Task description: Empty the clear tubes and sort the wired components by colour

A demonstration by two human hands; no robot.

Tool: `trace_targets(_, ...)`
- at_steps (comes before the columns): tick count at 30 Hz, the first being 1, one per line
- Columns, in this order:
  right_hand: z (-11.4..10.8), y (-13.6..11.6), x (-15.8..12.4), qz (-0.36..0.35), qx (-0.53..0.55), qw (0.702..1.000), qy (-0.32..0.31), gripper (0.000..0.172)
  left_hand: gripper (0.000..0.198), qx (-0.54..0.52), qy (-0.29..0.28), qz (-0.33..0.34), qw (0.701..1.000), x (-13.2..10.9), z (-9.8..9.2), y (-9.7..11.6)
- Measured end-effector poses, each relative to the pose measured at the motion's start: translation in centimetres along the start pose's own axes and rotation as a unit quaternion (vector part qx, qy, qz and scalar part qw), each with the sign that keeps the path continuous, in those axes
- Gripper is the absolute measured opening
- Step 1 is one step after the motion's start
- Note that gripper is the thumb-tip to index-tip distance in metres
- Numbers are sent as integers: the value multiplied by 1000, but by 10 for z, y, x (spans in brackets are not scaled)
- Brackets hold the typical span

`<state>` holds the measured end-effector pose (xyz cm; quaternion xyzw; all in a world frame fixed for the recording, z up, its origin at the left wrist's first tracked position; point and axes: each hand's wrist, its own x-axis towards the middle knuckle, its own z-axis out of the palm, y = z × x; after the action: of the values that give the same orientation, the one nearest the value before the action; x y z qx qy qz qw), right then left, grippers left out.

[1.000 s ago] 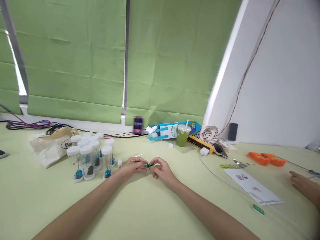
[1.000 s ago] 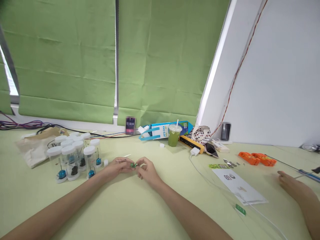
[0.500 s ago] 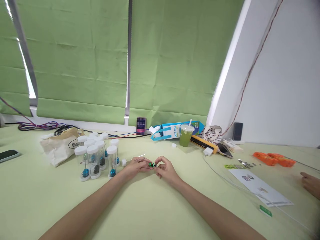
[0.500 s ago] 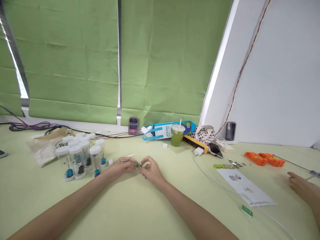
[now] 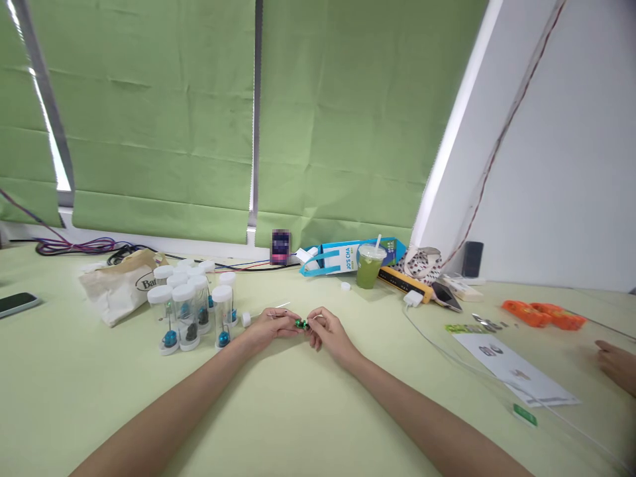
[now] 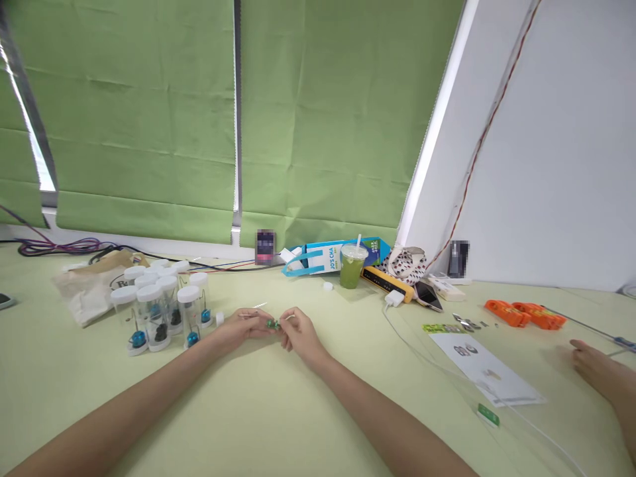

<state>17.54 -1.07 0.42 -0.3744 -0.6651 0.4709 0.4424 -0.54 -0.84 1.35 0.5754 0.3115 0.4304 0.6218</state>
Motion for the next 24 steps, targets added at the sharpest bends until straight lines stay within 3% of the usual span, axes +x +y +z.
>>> trace_targets(13, 0, -13, -8, -7, 3, 1000, -2, 23, 22, -10, -4, 6, 1000, 2, -4, -4)
trace_targets(24, -1, -4, -3, -2, 3, 1000, -3, 21, 22, -16, -1, 3, 1000, 1, -2, -3)
